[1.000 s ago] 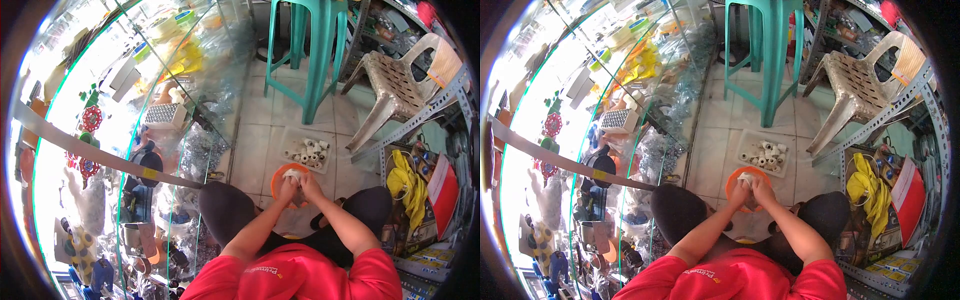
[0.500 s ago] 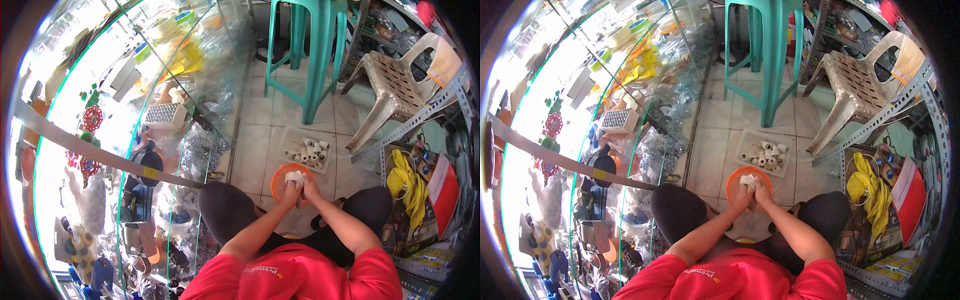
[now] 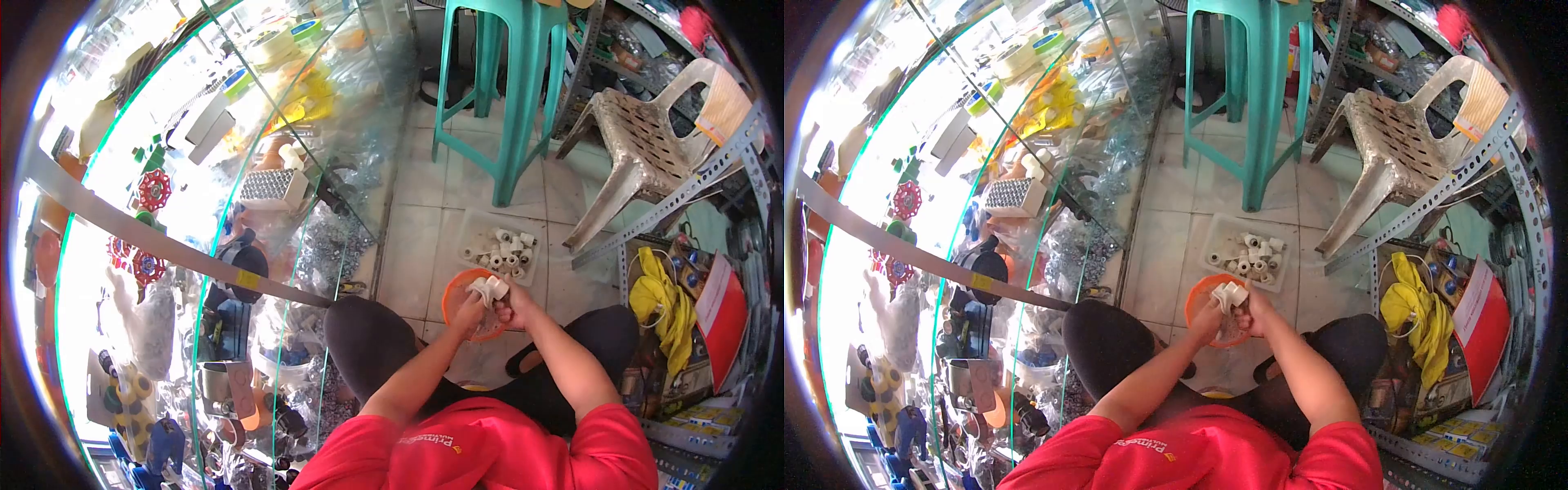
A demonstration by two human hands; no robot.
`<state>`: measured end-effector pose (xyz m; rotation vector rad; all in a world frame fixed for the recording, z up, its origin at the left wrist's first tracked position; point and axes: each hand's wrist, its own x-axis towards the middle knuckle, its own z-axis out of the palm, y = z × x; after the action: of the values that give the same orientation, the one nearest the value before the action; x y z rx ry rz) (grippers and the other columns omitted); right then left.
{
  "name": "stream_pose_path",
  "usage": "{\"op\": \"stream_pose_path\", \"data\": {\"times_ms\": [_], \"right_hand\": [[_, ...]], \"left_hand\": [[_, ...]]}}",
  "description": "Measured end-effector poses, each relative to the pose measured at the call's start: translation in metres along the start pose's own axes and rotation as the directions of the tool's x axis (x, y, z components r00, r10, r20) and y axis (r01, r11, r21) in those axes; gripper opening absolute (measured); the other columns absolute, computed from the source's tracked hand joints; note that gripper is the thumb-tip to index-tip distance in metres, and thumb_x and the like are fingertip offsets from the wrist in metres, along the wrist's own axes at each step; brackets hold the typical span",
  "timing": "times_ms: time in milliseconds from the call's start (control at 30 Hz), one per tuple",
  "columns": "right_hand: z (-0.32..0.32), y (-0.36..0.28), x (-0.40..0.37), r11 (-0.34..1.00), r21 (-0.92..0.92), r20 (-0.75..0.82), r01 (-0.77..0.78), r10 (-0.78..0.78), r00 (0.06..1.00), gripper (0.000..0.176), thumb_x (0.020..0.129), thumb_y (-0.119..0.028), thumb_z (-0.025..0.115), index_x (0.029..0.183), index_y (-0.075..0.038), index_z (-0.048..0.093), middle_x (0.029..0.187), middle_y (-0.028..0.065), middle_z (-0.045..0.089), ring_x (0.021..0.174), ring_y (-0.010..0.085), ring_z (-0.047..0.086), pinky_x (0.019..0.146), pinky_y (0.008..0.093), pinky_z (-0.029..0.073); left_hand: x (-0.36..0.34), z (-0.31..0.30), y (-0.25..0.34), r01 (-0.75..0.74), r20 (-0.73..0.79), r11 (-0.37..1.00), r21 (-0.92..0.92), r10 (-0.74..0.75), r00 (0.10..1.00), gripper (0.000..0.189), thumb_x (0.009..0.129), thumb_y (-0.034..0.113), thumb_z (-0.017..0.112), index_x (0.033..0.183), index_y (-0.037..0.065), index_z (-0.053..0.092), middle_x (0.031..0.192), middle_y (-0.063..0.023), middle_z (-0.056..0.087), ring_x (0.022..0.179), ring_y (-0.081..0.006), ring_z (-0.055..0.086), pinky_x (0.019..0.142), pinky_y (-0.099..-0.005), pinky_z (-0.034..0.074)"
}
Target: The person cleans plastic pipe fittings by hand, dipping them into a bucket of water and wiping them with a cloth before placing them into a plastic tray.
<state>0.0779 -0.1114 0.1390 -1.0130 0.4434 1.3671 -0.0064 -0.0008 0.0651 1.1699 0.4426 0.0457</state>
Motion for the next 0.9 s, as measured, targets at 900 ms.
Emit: {"op": "stream_pose_path", "data": {"times_ms": [900], "right_hand": [[0.006,0.026,0.012,0.108,-0.94,0.119,0.325,-0.787,0.605,0.039,0.072,-0.037,0.061,0.086,-0.003,0.053,0.079,0.0071,0.058,0.071,0.0196,0.057,0.062,0.0302,0.044]], "left_hand": [[0.022,-0.016,-0.038,0.059,-0.294,0.97,0.235,0.013,0.956,0.033,0.086,0.022,0.035,0.105,-0.002,0.046,0.097,-0.0212,0.054,0.089,-0.0346,0.053,0.075,-0.0406,0.042]]}}
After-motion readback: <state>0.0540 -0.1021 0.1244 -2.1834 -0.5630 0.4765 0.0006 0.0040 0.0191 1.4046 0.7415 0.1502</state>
